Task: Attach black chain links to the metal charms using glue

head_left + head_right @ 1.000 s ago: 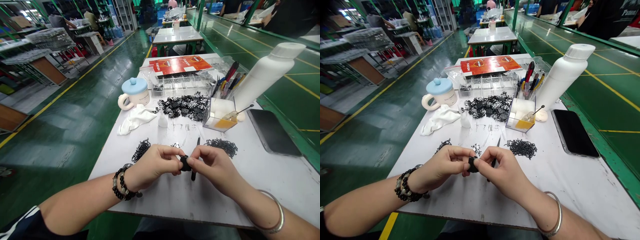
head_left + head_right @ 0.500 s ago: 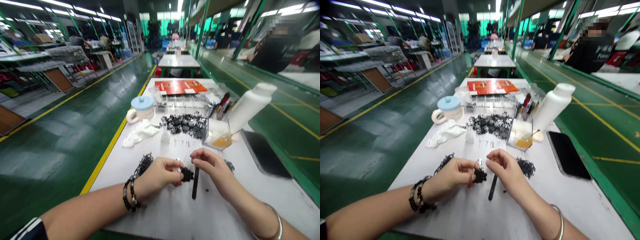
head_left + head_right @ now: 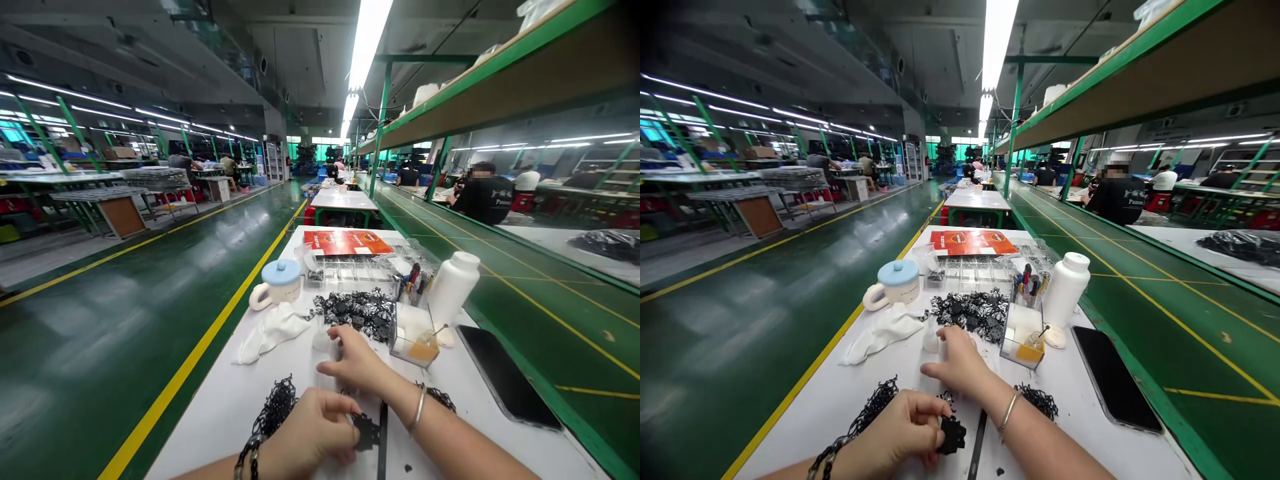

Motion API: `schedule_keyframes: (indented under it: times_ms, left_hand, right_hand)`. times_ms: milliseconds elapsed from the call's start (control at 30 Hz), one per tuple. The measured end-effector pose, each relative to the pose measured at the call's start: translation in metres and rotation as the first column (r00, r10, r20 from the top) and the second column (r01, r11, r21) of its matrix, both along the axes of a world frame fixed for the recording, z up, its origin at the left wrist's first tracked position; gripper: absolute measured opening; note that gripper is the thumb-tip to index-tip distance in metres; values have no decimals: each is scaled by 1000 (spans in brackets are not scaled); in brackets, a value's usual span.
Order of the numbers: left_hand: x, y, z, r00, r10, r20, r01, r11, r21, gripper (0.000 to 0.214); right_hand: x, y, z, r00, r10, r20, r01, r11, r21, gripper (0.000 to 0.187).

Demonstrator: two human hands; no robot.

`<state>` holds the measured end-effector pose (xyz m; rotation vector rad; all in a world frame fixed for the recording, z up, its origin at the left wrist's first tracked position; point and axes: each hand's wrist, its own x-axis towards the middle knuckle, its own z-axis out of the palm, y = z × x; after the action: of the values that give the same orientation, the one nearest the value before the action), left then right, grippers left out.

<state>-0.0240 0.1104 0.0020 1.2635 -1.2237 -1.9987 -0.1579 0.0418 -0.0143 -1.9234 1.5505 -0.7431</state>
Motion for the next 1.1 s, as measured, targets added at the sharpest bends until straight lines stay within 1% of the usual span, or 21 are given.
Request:
schedule_keyframes:
  times_ms: [100,200,300,400,467,533,600,700,767,800,867,967,1100]
  left_hand:
    - [-1,-2,-3,1000,-2,11,2,1000,6,21]
    - [-1,-3,-3,1000,4,18,-5,1000,17,23]
    - [-1,-3,2,1000,-10,16,10,1000,17,20]
    - [0,-2,6,999,-42,12,41,999,29,17]
    - [0,-2,7,999,-45,11,44,997,62,18]
    - [1,0,7,998,-55,8,54,994,99,18]
    - [1,1,7,997,-73,3,72,987,144,18]
    - [0,2,8,993,-116,-1,114,970,213,15]
    - [-1,2,7,992,-130,0,126,960,251,15]
    - [-2,1,7,992,-130,2,125,956,265,15]
    - [-3,0,5,992,-125,6,118,950,288,15]
    - [-4,-1,2,993,-120,4,113,944,309,15]
    - [-4,-1,0,992,-123,-22,124,941,314,14]
  right_hand:
    - [4,-4,-3,998,1,-55,-1,1000,-3,27]
    - [7,-8,-5,999,-6,-45,4,1000,-24,26]
    - [11,-12,-7,999,-10,48,12,999,-42,26]
    - [13,-12,-2,970,-30,239,41,998,-40,26]
    - [10,-5,7,912,-46,408,60,998,-21,27]
    - [-2,5,20,818,-54,572,62,998,6,31]
    - [-20,21,34,714,-90,694,103,994,22,36]
    - [-52,49,48,585,-159,795,222,975,32,37]
    - [-67,69,50,535,-201,820,278,959,53,36]
    - [-71,77,48,522,-210,827,305,951,49,37]
    - [-73,92,43,534,-168,829,343,939,-31,35]
    - [-63,105,34,601,-62,796,327,929,-174,28]
    - [-50,110,28,641,-55,766,300,936,-183,24]
